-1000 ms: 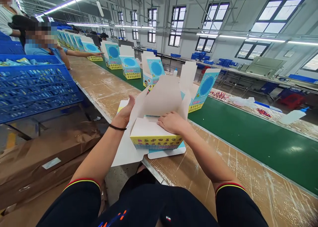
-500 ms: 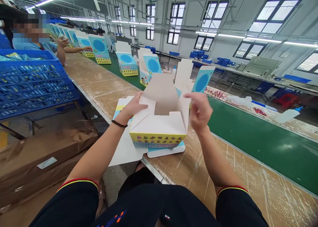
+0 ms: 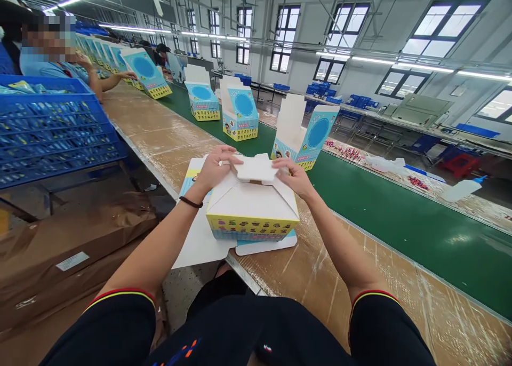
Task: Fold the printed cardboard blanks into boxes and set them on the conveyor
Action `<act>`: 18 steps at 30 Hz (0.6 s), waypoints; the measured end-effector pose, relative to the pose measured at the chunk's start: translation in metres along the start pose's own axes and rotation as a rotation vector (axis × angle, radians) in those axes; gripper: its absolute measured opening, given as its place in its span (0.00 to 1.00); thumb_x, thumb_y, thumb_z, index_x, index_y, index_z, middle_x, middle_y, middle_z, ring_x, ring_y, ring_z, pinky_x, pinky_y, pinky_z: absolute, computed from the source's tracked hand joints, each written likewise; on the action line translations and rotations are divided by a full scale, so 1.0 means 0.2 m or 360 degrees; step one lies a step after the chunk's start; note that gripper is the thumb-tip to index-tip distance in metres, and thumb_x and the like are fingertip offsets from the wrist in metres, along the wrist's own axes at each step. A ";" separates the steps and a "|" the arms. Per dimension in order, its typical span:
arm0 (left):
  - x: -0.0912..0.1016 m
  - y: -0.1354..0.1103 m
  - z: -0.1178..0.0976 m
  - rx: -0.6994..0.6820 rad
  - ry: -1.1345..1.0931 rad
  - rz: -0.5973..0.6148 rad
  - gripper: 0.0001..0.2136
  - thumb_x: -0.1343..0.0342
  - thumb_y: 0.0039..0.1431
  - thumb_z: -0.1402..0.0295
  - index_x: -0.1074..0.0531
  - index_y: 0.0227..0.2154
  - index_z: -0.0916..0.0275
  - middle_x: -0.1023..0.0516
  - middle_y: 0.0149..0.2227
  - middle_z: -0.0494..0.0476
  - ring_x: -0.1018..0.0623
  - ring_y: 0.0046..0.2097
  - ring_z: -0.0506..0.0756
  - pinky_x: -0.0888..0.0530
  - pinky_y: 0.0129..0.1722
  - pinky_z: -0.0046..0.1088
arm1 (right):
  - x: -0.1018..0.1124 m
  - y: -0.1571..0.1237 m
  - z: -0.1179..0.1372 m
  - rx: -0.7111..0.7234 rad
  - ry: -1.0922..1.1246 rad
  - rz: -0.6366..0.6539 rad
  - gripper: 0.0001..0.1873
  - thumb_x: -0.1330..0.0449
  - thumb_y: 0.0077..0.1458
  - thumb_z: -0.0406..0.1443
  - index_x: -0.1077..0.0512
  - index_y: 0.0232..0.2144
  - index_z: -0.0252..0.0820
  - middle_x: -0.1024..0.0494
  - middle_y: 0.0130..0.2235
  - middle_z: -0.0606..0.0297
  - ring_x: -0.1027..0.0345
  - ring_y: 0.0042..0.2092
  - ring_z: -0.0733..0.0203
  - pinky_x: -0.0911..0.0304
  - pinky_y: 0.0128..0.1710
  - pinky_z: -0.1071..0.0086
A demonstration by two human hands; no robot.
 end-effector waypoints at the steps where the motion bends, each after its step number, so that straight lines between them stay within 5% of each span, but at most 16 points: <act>1: 0.00 -0.01 -0.01 -0.0017 0.0091 0.0043 0.13 0.44 0.48 0.68 0.17 0.34 0.58 0.22 0.55 0.59 0.26 0.62 0.64 0.31 0.68 0.48 | 0.01 0.00 0.00 0.0022 -0.0009 -0.0007 0.15 0.31 0.50 0.47 0.18 0.40 0.50 0.21 0.57 0.61 0.34 0.65 0.44 0.45 0.71 0.46; 3: 0.00 -0.01 -0.04 -0.0032 0.0286 0.0140 0.10 0.45 0.53 0.65 0.18 0.27 0.58 0.22 0.54 0.58 0.26 0.61 0.64 0.33 0.69 0.47 | 0.02 -0.01 0.00 -0.0058 -0.0009 0.0008 0.15 0.37 0.57 0.49 0.19 0.29 0.48 0.18 0.53 0.61 0.32 0.64 0.43 0.45 0.70 0.46; 5: -0.01 0.00 -0.07 -0.0037 0.0490 0.0286 0.09 0.42 0.54 0.60 0.19 0.28 0.57 0.23 0.53 0.58 0.27 0.61 0.65 0.34 0.68 0.49 | 0.02 0.00 0.01 -0.0180 -0.0057 0.0060 0.17 0.37 0.58 0.52 0.18 0.36 0.47 0.20 0.56 0.59 0.32 0.64 0.43 0.42 0.69 0.46; 9: -0.05 0.04 -0.10 -0.0057 0.0984 0.0628 0.29 0.34 0.47 0.51 0.24 0.52 0.58 0.26 0.59 0.63 0.32 0.64 0.71 0.36 0.67 0.55 | -0.03 0.05 0.08 -0.0260 -0.0651 0.0269 0.48 0.25 0.44 0.44 0.33 0.67 0.46 0.34 0.68 0.50 0.41 0.70 0.38 0.45 0.71 0.45; 13: -0.09 0.06 -0.11 -0.0048 0.1337 0.0794 0.47 0.31 0.44 0.50 0.37 0.68 0.60 0.32 0.66 0.69 0.37 0.69 0.75 0.42 0.70 0.57 | -0.08 0.09 0.13 -0.0422 -0.1153 0.0371 0.54 0.26 0.43 0.41 0.40 0.71 0.46 0.37 0.68 0.46 0.42 0.68 0.30 0.43 0.67 0.35; 16: -0.10 0.05 -0.11 -0.0034 0.1278 0.0806 0.46 0.34 0.47 0.47 0.38 0.68 0.62 0.33 0.67 0.71 0.38 0.70 0.75 0.42 0.70 0.56 | -0.08 0.10 0.10 -0.0374 -0.1003 0.0293 0.52 0.25 0.42 0.44 0.37 0.69 0.48 0.36 0.68 0.49 0.44 0.70 0.31 0.46 0.69 0.36; 18: -0.10 0.04 -0.11 -0.0027 0.1092 0.0750 0.44 0.38 0.52 0.44 0.37 0.67 0.63 0.33 0.68 0.71 0.38 0.71 0.73 0.42 0.71 0.54 | -0.06 0.09 0.04 -0.0317 -0.0596 0.0112 0.49 0.28 0.47 0.51 0.37 0.68 0.50 0.37 0.71 0.52 0.46 0.72 0.37 0.46 0.71 0.43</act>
Point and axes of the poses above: each hand's wrist, its own y-axis towards the middle knuckle, its own x-axis out of the back of the hand, z = x × y, the point moved 3 cm from there along y, towards the middle knuckle
